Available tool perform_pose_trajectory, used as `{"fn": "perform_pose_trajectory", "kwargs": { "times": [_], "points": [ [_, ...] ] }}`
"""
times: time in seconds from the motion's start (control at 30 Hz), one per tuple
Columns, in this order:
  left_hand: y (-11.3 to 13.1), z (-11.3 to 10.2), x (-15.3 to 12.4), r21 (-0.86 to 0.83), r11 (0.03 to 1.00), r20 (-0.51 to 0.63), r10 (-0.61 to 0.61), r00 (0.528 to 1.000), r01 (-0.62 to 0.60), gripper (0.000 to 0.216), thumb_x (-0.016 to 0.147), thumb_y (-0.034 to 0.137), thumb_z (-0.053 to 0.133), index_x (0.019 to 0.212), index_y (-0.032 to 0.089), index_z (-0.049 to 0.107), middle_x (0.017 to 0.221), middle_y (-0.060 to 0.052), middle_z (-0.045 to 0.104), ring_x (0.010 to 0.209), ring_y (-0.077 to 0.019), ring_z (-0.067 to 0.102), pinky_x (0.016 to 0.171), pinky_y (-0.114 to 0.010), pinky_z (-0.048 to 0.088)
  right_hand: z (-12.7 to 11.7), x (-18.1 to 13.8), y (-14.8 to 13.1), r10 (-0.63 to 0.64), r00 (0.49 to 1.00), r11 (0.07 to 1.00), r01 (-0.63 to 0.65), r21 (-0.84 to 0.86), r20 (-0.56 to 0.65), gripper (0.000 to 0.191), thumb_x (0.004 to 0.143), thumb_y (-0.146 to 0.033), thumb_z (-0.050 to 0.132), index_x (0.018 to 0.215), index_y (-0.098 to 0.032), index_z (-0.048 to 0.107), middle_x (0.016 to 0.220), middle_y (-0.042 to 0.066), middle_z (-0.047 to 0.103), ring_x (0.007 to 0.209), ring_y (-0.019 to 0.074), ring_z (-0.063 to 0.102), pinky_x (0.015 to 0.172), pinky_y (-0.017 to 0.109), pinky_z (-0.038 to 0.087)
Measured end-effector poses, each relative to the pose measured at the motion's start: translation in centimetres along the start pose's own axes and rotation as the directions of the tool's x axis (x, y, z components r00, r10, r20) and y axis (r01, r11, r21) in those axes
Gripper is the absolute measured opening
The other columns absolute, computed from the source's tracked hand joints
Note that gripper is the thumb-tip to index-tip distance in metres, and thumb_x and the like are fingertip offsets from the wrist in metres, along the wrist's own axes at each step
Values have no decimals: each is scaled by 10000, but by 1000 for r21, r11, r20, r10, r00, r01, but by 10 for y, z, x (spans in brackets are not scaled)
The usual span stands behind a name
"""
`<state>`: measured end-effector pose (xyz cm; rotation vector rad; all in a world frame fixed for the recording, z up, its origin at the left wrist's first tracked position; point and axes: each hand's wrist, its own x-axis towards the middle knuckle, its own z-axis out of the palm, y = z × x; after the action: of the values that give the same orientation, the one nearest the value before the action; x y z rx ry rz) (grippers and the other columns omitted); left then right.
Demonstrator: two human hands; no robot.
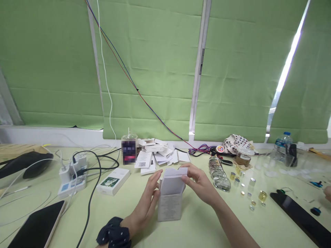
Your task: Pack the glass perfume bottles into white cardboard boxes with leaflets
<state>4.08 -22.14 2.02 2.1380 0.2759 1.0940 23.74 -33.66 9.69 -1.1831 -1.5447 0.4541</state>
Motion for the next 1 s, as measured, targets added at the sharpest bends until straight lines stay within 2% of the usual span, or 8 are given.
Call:
{"fn": "perform_pose_trajectory", "kwargs": {
  "times": [0.13,0.3,0.47,0.6,0.7,0.8,0.9,1.0],
  "points": [
    [4,-3,2,37,999,50,23,998,-25,475,978,285,338,1440,367,265,1511,-81,282,1366,-287,299,951,-378,476,2,-2,-13,-55,998,962,48,-268,-16,299,938,-382,444,769,-192,601,1070,65,570,930,185,570,835,325,463],
    [8,-6,4,39,999,74,34,997,-37,520,960,237,385,1440,360,228,1507,-111,282,1331,-300,364,858,-355,536,6,-7,-18,18,988,896,51,-440,151,262,934,-335,456,782,-191,613,1141,79,535,937,211,572,840,378,473],
    [10,-10,8,211,964,94,145,985,-161,279,931,217,439,1198,283,481,1409,-120,404,1290,-284,409,833,-325,537,8,-14,-3,60,967,908,50,-416,247,241,908,-325,517,760,-186,646,1093,92,552,1014,237,559,863,390,478],
    [11,-12,11,382,896,64,219,974,-227,136,852,246,586,988,246,577,1173,-105,548,1105,-253,549,855,-320,515,10,-21,7,-76,991,934,109,-341,109,80,858,-204,588,879,-223,663,1144,75,516,988,194,554,872,348,482],
    [9,-12,12,480,837,94,249,964,-263,67,851,203,564,896,238,600,1042,-74,569,988,-210,593,804,-276,517,14,-30,12,-181,983,913,183,-364,40,172,866,-170,556,969,-253,668,1214,86,489,1070,207,518,884,347,482],
    [8,-11,13,511,799,166,271,948,-318,157,873,162,483,897,242,616,997,-65,598,975,-200,596,773,-261,515,5,-44,19,-204,977,892,159,-423,-63,286,874,-245,564,1156,-279,600,1356,95,412,1194,232,460,951,381,456],
    [5,-10,14,486,776,197,350,916,-402,195,862,158,479,920,259,635,971,-69,638,1039,-226,576,791,-285,516,-28,-69,37,-150,932,853,-47,-520,-329,272,904,-301,500,1157,-245,585,1243,112,518,1179,245,484,987,433,425],
    [1,-8,14,495,758,178,390,904,-424,238,846,144,493,975,287,633,1056,-71,640,1076,-232,574,820,-314,522,-86,-104,66,-66,803,725,-370,-581,-592,272,894,-333,442,1005,-185,642,1071,131,587,1060,281,550,929,476,441]
  ]
}}
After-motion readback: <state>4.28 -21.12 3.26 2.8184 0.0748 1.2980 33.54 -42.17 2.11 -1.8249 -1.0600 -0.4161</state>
